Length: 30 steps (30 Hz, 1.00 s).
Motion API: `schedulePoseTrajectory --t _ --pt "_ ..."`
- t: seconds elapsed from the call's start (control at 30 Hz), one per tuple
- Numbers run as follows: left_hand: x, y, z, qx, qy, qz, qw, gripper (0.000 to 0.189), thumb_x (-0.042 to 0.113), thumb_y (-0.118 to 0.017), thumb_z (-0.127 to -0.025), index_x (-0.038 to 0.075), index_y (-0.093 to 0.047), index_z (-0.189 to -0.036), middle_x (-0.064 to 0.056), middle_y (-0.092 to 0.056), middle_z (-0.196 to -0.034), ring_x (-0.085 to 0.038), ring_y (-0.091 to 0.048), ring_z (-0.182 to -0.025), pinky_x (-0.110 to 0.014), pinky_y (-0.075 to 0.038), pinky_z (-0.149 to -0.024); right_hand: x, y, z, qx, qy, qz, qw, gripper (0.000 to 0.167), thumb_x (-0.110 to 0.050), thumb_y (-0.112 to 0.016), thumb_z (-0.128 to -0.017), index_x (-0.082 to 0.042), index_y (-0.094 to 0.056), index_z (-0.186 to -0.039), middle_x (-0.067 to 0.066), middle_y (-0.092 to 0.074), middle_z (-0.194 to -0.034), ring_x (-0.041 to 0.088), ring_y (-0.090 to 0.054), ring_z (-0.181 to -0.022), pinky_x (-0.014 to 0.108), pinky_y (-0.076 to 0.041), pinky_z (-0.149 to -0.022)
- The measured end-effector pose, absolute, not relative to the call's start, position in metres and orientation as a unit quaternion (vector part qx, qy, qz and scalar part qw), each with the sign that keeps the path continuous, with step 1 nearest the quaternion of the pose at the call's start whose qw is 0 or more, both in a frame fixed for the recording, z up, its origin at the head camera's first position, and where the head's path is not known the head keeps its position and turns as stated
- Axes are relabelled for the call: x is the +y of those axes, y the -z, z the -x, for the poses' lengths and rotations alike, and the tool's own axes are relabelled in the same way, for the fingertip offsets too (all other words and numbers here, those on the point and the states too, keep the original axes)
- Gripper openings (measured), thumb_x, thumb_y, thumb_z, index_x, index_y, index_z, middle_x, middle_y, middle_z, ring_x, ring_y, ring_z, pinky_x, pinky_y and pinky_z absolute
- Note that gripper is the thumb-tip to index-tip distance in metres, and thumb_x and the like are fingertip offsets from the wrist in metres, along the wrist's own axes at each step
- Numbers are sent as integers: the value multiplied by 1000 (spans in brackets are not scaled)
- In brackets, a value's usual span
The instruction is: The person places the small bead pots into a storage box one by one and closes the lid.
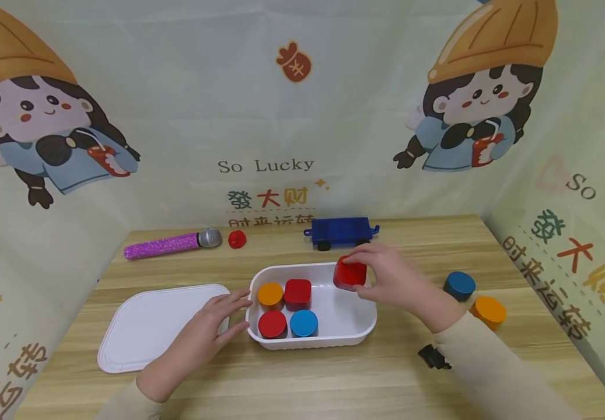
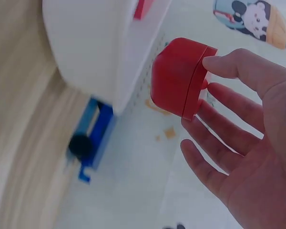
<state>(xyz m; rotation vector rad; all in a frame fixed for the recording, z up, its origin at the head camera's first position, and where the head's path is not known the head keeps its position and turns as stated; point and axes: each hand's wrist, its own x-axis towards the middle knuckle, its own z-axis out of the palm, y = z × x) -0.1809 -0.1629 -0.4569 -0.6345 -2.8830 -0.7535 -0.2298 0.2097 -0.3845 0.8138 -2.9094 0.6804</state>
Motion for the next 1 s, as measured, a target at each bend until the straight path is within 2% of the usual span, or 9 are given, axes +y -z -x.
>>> schedulePoseTrajectory --t 0.13,0.37,0.53,1.0 --pt "-164 456 182 -945 247 208 50 45 28 -76 -95 11 -68 -136 -6 -57 -153 -31 -53 -139 -52 -46 -116 192 395 237 -936 -215 -278 1 54 -14 -89 -79 -13 -72 -129 10 -66 -138 35 -61 -127 46 -64 -92" --pt "-164 457 182 -945 250 205 49 44 27 -76 -94 12 -69 -135 -5 -57 -153 -31 -53 -138 -51 -46 -117 178 415 249 -920 -199 -338 -20 43 -12 -85 -82 -11 -75 -124 9 -69 -129 29 -64 -120 43 -62 -96" --pt "-162 456 182 -947 248 199 38 44 27 -76 -95 13 -68 -136 -4 -57 -154 -30 -53 -139 -51 -47 -116 174 426 253 -919 -202 -334 -54 43 -12 -85 -82 -11 -75 -124 8 -69 -131 29 -63 -123 44 -61 -99" --pt "-160 456 182 -949 242 198 36 44 27 -76 -95 13 -68 -136 -5 -58 -153 -30 -53 -139 -51 -47 -117 170 437 264 -918 -208 -327 -78 40 -14 -83 -86 -12 -74 -125 8 -69 -135 30 -63 -126 48 -57 -105"
